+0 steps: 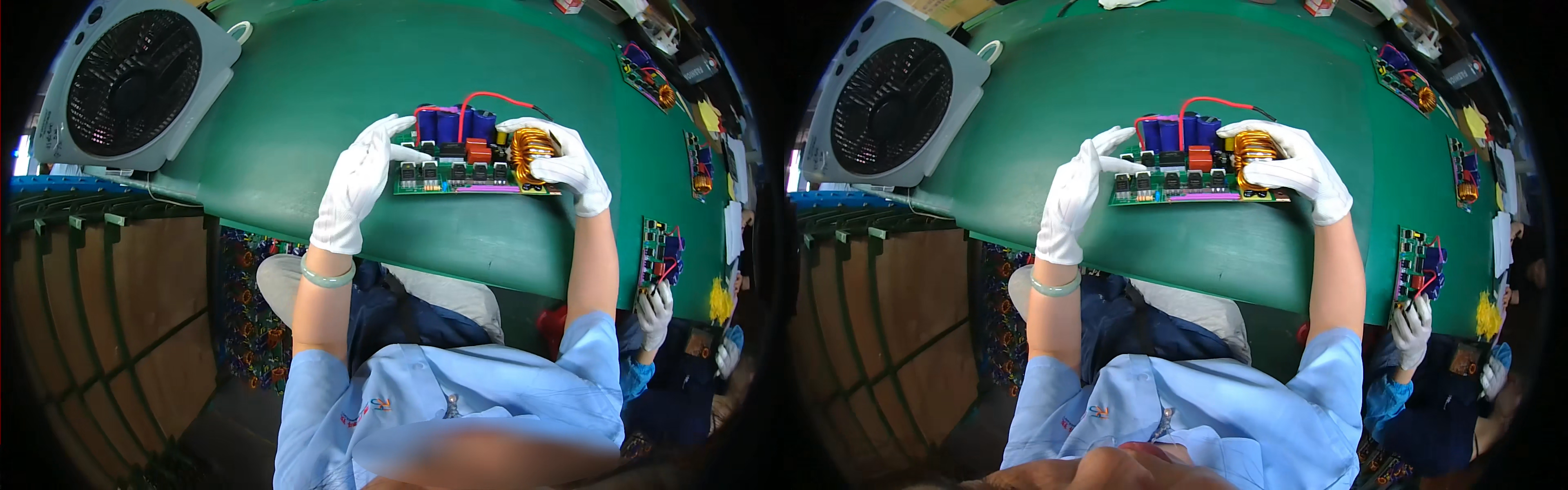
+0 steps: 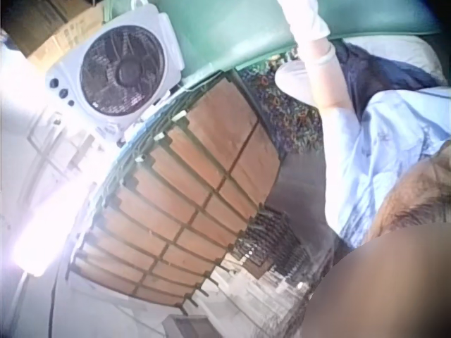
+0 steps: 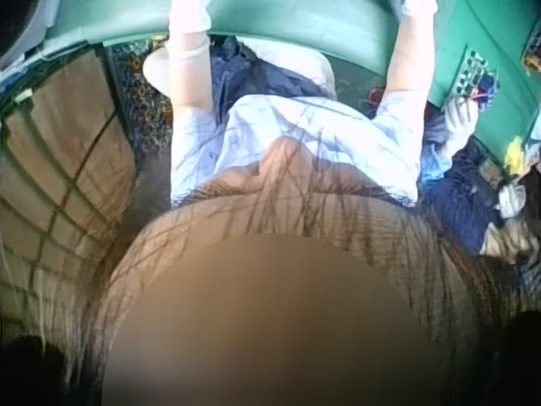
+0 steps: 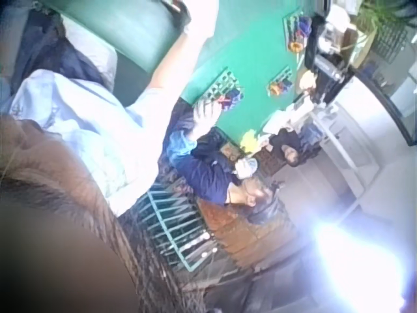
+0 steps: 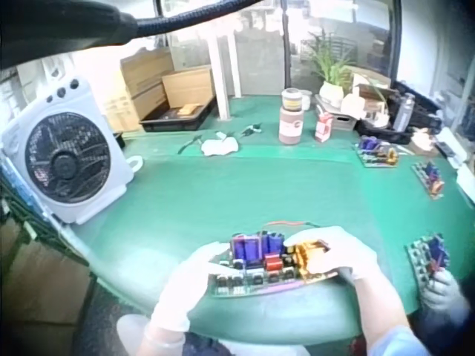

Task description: The person sits at a green workbench and repeatedly picks up green circuit boards. They use a small metal scraper to clean the surface of the boards, flipping them over to treat both sides. The person handles the boards one at a time, wiping them with a cloth and inspecting them before placing them back on the table.

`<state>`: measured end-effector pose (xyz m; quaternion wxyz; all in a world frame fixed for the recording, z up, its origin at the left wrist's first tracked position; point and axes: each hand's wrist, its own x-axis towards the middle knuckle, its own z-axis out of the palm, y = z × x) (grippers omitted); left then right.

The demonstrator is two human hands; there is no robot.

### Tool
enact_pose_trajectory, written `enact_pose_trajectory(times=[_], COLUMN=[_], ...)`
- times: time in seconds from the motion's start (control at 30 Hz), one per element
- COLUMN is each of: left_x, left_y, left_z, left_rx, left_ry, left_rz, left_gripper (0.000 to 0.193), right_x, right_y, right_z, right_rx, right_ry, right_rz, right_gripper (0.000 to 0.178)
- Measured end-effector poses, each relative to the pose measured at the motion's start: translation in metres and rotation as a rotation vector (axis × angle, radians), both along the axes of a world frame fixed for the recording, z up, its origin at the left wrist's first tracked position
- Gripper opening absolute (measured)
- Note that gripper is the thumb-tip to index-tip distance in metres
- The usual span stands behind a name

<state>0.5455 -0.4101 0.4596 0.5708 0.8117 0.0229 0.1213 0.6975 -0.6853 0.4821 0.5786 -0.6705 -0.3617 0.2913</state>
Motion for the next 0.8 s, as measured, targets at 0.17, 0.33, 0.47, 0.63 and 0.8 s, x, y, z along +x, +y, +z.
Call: enact_pose_trajectory(times=[0.17,0.33,0.47,0.63,0.8], left_x=[-0.0008,-0.0030,-0.0040,-0.0054,-0.0065], left_y=[-0.0020,-0.0027,-0.0046,-0.0042,-0.0055], left_z=[0.0035,0.0052,0.0078,0.0068,0.0091], left_rx=[-0.015,-0.015,-0.009,0.007,0.000], left_ry=[0.002,0.010,0.010,0.005,0.025], left_rz=[-0.057,-0.064,-0.059,-0.067,-0.069], left_gripper=[0.079,0.081,0.081,0.081,0.081], right_x=[0.0012,0.0008,-0.0003,0.0004,0.0019], right_y=[0.0014,0.0012,0.0014,0.0008,-0.0002], right_z=[-0.0005,0.0006,0.0018,-0.0012,-0.0039], right_rx=[-0.005,-0.028,-0.030,-0.018,0.000], right_ry=[-0.050,-0.077,-0.057,-0.073,-0.045], right_rz=[0.011,0.011,0.008,0.007,0.013], right_gripper=[0.055,0.058,0.058,0.059,0.060])
